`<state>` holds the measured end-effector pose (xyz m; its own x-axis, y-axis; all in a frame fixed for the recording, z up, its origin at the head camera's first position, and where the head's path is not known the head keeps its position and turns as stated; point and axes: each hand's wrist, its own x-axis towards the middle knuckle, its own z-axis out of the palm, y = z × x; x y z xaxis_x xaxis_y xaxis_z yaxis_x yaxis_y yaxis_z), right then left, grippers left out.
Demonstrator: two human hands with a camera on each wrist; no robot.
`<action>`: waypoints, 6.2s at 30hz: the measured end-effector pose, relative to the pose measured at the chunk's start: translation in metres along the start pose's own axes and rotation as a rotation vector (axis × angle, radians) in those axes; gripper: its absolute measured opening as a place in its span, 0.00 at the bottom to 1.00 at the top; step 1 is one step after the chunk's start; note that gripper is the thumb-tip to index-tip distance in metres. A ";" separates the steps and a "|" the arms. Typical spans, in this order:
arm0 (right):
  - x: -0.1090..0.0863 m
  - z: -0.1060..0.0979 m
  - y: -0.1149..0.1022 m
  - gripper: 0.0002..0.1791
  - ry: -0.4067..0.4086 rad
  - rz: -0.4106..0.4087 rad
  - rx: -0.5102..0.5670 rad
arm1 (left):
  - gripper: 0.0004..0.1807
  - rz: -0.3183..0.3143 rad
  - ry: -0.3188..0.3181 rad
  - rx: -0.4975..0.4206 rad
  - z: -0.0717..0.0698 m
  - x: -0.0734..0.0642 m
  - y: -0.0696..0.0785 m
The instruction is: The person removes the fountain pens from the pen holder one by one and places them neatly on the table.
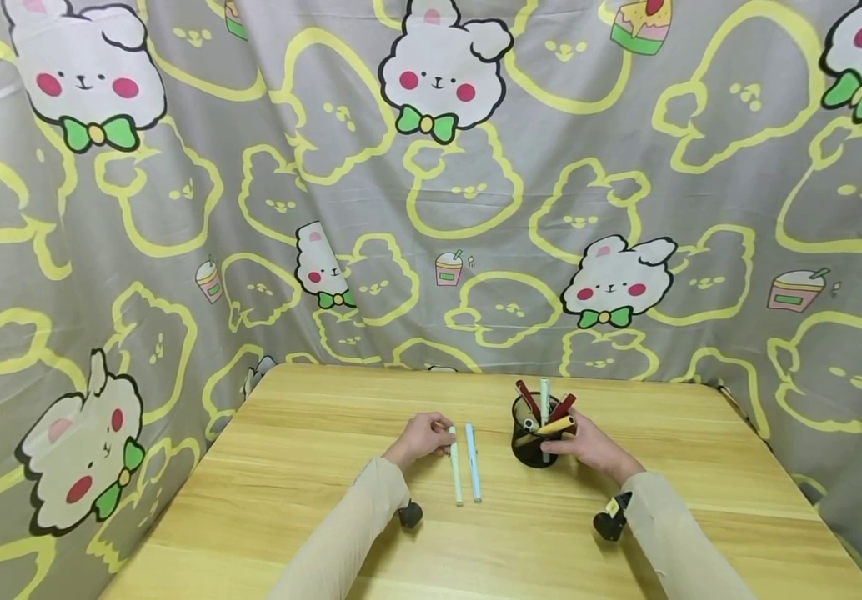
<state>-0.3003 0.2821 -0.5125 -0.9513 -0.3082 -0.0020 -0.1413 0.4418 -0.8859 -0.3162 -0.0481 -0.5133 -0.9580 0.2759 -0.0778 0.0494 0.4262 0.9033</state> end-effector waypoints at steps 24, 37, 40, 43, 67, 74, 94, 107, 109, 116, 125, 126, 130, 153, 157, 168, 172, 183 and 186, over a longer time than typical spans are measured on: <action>-0.002 0.003 -0.003 0.47 0.007 -0.021 0.017 | 0.11 0.108 0.072 -0.073 -0.005 0.000 0.019; -0.003 0.005 -0.002 0.46 0.030 -0.040 0.008 | 0.10 0.311 -0.063 -0.107 0.034 0.002 0.047; -0.003 0.005 0.000 0.44 0.026 -0.058 0.020 | 0.11 0.305 -0.077 -0.167 0.042 0.004 0.051; -0.002 0.005 0.001 0.42 0.030 -0.079 0.038 | 0.13 0.295 -0.089 -0.198 0.047 0.004 0.056; -0.001 0.005 0.000 0.35 0.022 -0.127 0.035 | 0.16 0.294 -0.192 -0.158 0.068 0.008 0.075; -0.001 0.005 0.000 0.36 0.020 -0.119 0.036 | 0.13 0.293 -0.184 -0.116 0.070 0.009 0.073; -0.001 0.006 0.002 0.39 0.031 -0.126 0.017 | 0.09 0.346 -0.046 -0.164 0.070 0.015 0.075; -0.002 0.006 0.001 0.40 0.038 -0.110 0.018 | 0.14 0.366 0.022 -0.189 0.060 0.016 0.078; -0.002 0.006 0.002 0.40 0.038 -0.109 0.018 | 0.13 0.378 0.039 -0.200 0.058 0.016 0.080; -0.002 0.005 0.003 0.41 0.027 -0.103 0.037 | 0.11 0.453 0.099 -0.196 0.048 0.016 0.086; -0.002 0.003 0.000 0.46 0.019 -0.052 0.020 | 0.11 0.466 0.174 -0.287 0.032 0.015 0.090; -0.002 0.003 0.000 0.47 0.017 -0.048 0.015 | 0.12 0.464 0.182 -0.299 0.030 0.015 0.091; -0.002 0.002 -0.001 0.49 0.020 -0.036 0.009 | 0.13 0.467 0.215 -0.339 0.023 0.014 0.093; -0.001 0.002 -0.004 0.48 0.025 -0.018 -0.027 | 0.15 0.352 0.258 -0.383 -0.048 -0.020 0.080; -0.001 0.002 -0.004 0.48 0.025 -0.024 -0.021 | 0.14 0.333 0.254 -0.378 -0.052 -0.022 0.072; 0.000 0.004 -0.001 0.47 0.021 -0.022 -0.013 | 0.14 0.283 0.233 -0.380 -0.063 -0.026 0.053; -0.001 0.005 -0.001 0.48 0.024 -0.011 -0.009 | 0.13 0.261 0.217 -0.409 -0.067 -0.026 0.047; -0.002 0.003 -0.001 0.49 0.021 -0.009 -0.003 | 0.16 0.241 0.219 -0.407 -0.070 -0.026 0.029; -0.002 0.003 -0.002 0.50 0.015 -0.004 -0.006 | 0.16 0.241 0.230 -0.393 -0.067 -0.019 0.016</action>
<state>-0.2969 0.2788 -0.5121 -0.9548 -0.2970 0.0089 -0.1469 0.4456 -0.8831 -0.3157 -0.1045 -0.4691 -0.9721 0.1106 0.2069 0.2088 0.0062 0.9779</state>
